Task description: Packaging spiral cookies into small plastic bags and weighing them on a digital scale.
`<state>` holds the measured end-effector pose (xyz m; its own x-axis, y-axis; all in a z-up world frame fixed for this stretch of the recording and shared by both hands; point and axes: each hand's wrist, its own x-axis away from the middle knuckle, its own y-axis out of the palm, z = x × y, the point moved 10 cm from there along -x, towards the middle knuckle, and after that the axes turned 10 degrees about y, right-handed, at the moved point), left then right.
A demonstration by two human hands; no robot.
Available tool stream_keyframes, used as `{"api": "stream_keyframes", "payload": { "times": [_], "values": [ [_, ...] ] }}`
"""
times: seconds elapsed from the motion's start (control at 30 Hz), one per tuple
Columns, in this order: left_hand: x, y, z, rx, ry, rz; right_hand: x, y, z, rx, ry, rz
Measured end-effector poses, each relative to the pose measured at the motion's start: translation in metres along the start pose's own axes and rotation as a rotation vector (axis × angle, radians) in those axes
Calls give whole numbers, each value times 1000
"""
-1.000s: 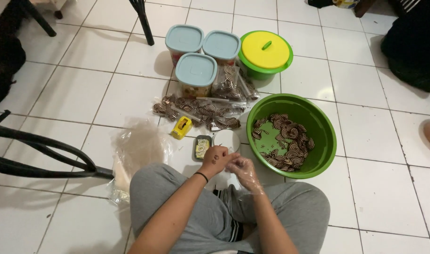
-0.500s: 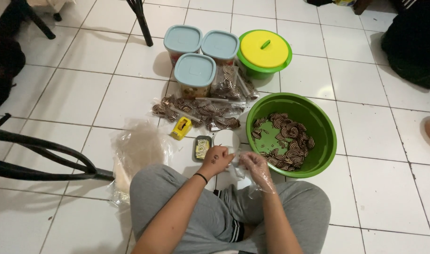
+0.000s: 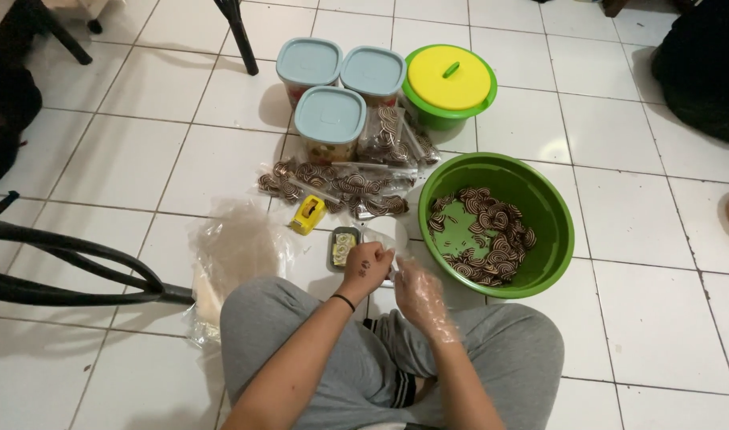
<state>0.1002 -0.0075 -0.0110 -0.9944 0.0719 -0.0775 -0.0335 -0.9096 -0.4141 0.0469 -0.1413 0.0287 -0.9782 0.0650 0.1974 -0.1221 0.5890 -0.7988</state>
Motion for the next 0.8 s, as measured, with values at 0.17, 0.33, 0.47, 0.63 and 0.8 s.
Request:
{"api": "stream_keyframes", "payload": {
  "times": [0.17, 0.33, 0.47, 0.63, 0.8],
  "values": [
    [8, 6, 26, -77, 183, -87, -14, -2, 19, -120, 112, 159],
    [12, 7, 52, -165, 256, -189, -13, 3, 9, -930, 75, 61],
    [12, 1, 65, -254, 298, -194, -19, 39, 35, -1141, 256, 101],
    [8, 12, 43, -268, 293, -225, -12, 40, 8, -1281, 424, -105],
    [9, 7, 52, -223, 295, -263, -46, 56, 55, -1668, 420, 7]
  ]
}}
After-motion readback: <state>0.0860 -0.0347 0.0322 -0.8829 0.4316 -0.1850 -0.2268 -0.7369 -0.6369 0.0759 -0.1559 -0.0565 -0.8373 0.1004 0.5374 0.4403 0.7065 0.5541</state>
